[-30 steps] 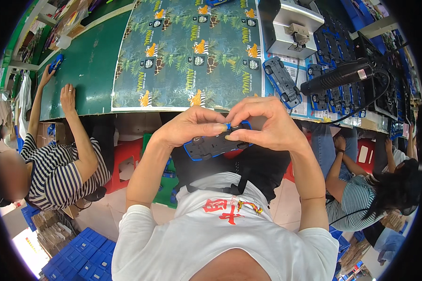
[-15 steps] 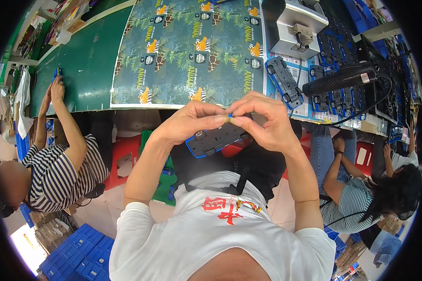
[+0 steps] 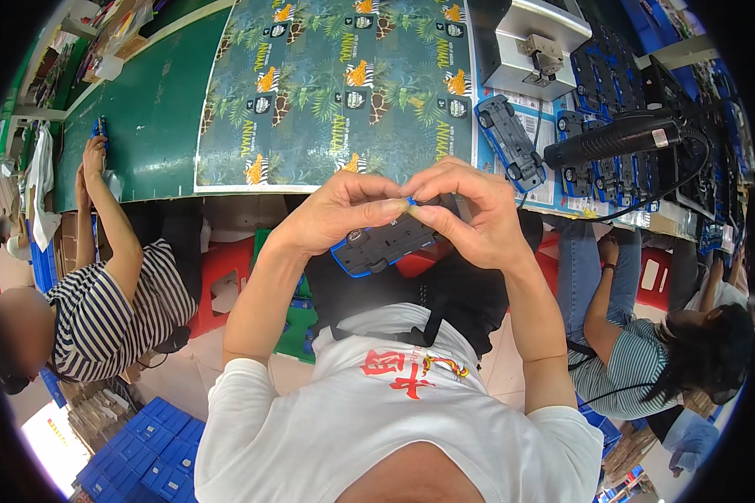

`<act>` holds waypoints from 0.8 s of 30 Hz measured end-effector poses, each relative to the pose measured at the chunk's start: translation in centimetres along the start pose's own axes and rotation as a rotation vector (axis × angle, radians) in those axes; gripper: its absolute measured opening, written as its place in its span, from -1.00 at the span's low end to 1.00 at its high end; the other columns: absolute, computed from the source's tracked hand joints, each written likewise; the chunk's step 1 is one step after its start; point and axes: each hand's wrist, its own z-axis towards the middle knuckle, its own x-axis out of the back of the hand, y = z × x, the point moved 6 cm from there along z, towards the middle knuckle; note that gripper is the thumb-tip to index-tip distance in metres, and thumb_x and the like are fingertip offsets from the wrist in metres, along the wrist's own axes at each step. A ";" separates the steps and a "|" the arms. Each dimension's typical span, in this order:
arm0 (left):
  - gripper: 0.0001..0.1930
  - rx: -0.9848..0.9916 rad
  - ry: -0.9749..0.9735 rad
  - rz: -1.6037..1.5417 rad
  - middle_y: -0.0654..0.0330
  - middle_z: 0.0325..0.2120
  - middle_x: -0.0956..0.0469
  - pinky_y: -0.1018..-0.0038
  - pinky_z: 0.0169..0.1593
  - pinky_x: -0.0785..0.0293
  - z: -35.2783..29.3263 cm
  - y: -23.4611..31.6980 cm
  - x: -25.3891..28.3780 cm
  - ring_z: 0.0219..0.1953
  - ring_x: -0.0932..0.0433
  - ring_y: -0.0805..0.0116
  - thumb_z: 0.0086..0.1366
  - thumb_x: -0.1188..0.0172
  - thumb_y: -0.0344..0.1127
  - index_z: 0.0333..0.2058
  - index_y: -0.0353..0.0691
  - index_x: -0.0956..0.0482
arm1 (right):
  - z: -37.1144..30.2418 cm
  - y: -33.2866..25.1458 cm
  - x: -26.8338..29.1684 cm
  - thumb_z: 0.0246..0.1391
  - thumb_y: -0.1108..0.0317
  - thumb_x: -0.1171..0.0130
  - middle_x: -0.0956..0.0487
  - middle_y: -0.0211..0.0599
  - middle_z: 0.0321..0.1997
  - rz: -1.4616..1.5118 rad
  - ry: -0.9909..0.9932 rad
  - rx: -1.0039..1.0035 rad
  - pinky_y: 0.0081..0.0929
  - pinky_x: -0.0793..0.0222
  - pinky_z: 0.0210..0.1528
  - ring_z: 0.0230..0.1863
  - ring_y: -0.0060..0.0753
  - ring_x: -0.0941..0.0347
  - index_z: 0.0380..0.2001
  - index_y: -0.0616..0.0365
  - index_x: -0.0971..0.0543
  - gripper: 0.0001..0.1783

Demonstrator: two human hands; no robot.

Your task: Assembling small plastic toy cars on a production line using an electric screwdriver to fasten components.

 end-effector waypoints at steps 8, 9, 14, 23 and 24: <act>-0.71 0.029 0.050 -0.019 0.37 -0.35 -0.58 0.65 -0.20 -0.40 0.2 -0.9 0.2 -0.31 -0.47 0.67 0.36 -0.24 -0.22 -0.08 -0.31 -0.64 | -0.1 0.9 -0.3 0.11 0.50 -0.23 -0.66 -0.22 -0.25 -0.014 0.017 0.014 -0.44 -0.43 -0.14 -0.24 -0.37 -0.55 -0.30 0.25 -0.59 -0.92; -0.71 0.043 0.056 -0.029 0.37 -0.34 -0.59 0.65 -0.20 -0.41 0.2 -1.1 0.2 -0.31 -0.48 0.67 0.36 -0.23 -0.21 -0.09 -0.31 -0.63 | -0.3 1.0 -0.3 0.16 0.48 -0.19 -0.66 -0.23 -0.26 -0.030 0.019 0.017 -0.45 -0.42 -0.14 -0.24 -0.39 -0.54 -0.29 0.26 -0.59 -0.92; -0.70 0.062 0.061 -0.135 0.32 -0.30 -0.63 0.62 -0.19 -0.48 0.2 -1.8 0.2 -0.30 -0.55 0.63 0.37 -0.22 -0.19 -0.09 -0.32 -0.62 | -1.0 1.9 0.2 0.28 0.40 -0.07 -0.64 -0.20 -0.11 0.060 0.044 -0.119 -0.51 -0.40 -0.08 -0.13 -0.48 -0.52 -0.15 0.29 -0.59 -0.80; -0.61 0.009 0.137 -0.415 0.14 -0.22 -0.65 0.50 -0.22 -0.64 0.4 -2.2 1.4 -0.32 -0.67 0.44 0.40 -0.15 -0.17 0.04 -0.35 -0.50 | -3.9 -1.4 1.3 0.04 0.47 -0.20 -0.58 -0.02 0.09 -0.599 0.393 0.248 -0.14 -0.33 0.19 0.11 0.04 -0.49 0.05 0.31 -0.54 -0.55; -0.59 0.005 0.161 -0.438 0.11 -0.20 -0.64 0.48 -0.23 -0.65 0.4 -2.5 1.6 -0.32 -0.67 0.41 0.40 -0.13 -0.15 0.07 -0.35 -0.47 | -3.8 -2.1 0.1 0.01 0.44 -0.22 -0.58 -0.06 0.09 -0.704 0.320 0.267 -0.07 -0.27 0.25 0.13 0.08 -0.48 0.05 0.28 -0.55 -0.54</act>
